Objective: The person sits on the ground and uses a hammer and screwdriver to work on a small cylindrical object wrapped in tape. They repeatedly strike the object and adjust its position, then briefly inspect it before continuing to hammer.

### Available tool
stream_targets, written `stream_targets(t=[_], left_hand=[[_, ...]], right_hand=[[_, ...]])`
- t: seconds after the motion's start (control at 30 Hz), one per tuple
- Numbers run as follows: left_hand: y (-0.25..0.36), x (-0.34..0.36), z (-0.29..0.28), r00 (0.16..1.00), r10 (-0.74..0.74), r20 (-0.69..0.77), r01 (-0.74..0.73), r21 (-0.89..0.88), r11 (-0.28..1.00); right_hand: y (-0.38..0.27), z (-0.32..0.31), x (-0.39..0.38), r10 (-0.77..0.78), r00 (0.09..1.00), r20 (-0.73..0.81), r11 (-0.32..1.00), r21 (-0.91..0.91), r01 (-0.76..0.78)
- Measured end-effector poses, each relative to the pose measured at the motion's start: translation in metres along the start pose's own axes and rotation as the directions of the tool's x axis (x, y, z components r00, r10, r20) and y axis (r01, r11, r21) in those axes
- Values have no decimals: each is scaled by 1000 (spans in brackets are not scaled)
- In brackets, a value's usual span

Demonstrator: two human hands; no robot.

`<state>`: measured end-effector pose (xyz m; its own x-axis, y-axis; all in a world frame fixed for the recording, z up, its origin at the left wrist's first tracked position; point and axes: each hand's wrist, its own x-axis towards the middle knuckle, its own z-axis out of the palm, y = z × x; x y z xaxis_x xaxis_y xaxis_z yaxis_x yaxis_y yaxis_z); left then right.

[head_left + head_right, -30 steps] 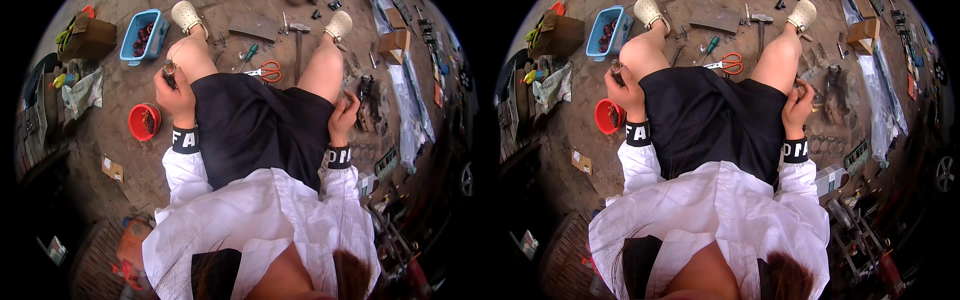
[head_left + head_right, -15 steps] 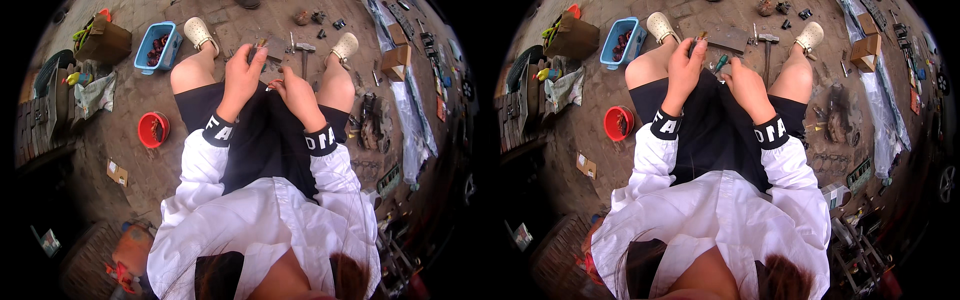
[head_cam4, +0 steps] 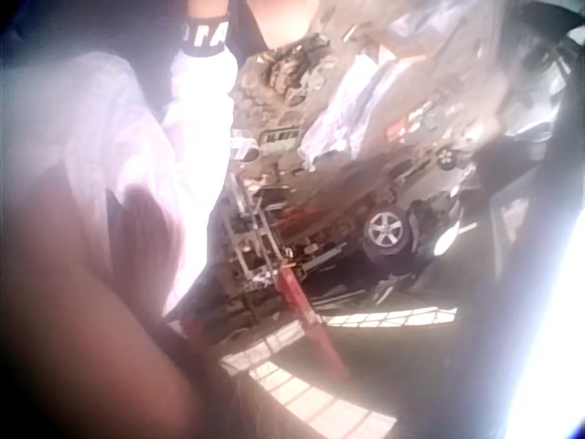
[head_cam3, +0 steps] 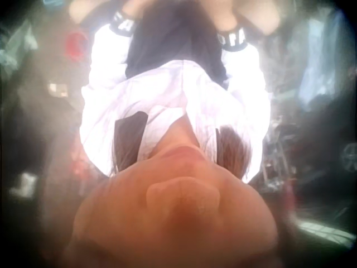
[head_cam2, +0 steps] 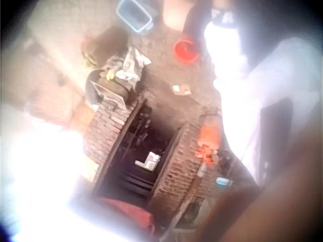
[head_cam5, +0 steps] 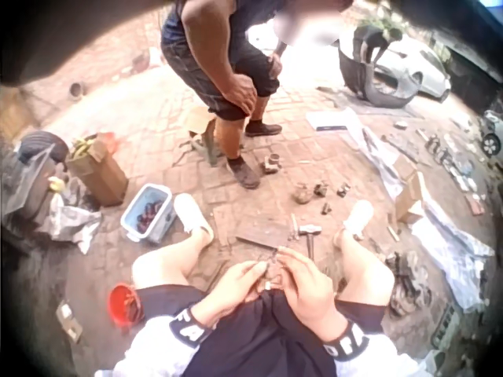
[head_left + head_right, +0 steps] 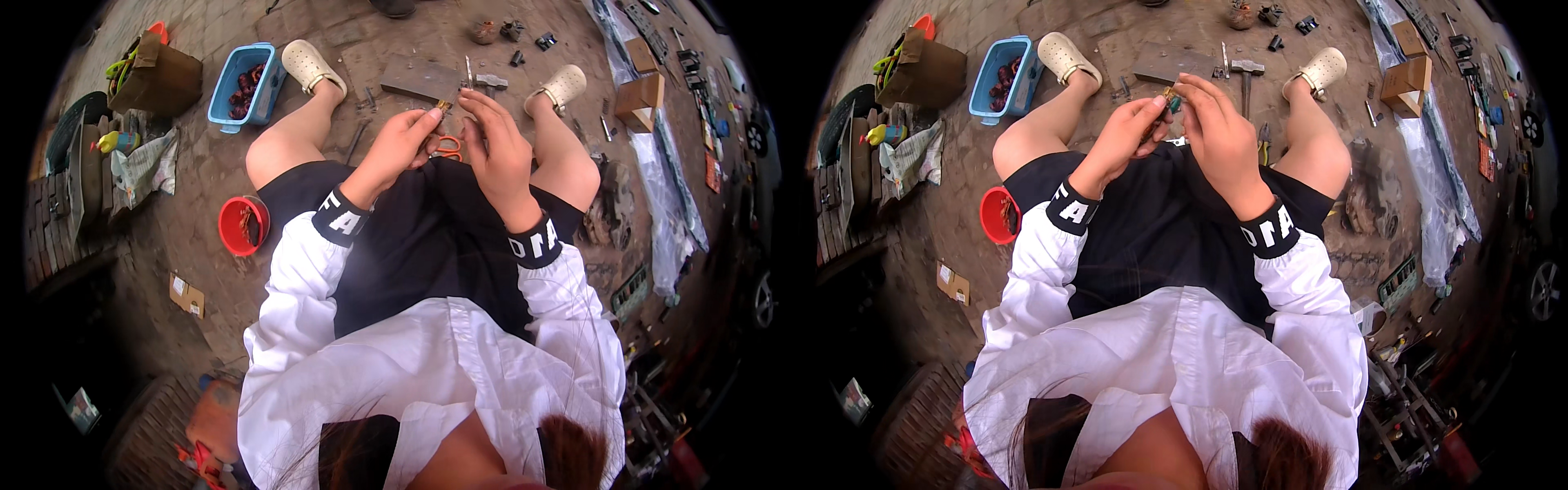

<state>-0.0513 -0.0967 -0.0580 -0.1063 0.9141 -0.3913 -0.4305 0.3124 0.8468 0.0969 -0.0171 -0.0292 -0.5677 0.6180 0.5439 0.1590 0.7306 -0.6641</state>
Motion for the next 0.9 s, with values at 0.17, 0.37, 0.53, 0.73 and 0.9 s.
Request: stream_targets(t=[0.17,0.37,0.53,0.73,0.9], left_hand=[[16,3,-20,963,-70,260,124,-198,972],[14,17,-23,968,8,252,5,-53,999],[10,15,-13,963,54,263,-62,25,998],[3,13,-13,955,196,224,-213,54,976],[-5,15,-13,868,431,248,-497,466,733]], right_hand=[[25,5,13,-60,993,106,973,-217,82],[-1,2,22,352,932,86,907,213,-363],[16,8,14,604,779,168,571,591,-570],[26,1,4,721,613,323,-33,900,-436],[32,-28,3,553,595,583,34,698,-715]])
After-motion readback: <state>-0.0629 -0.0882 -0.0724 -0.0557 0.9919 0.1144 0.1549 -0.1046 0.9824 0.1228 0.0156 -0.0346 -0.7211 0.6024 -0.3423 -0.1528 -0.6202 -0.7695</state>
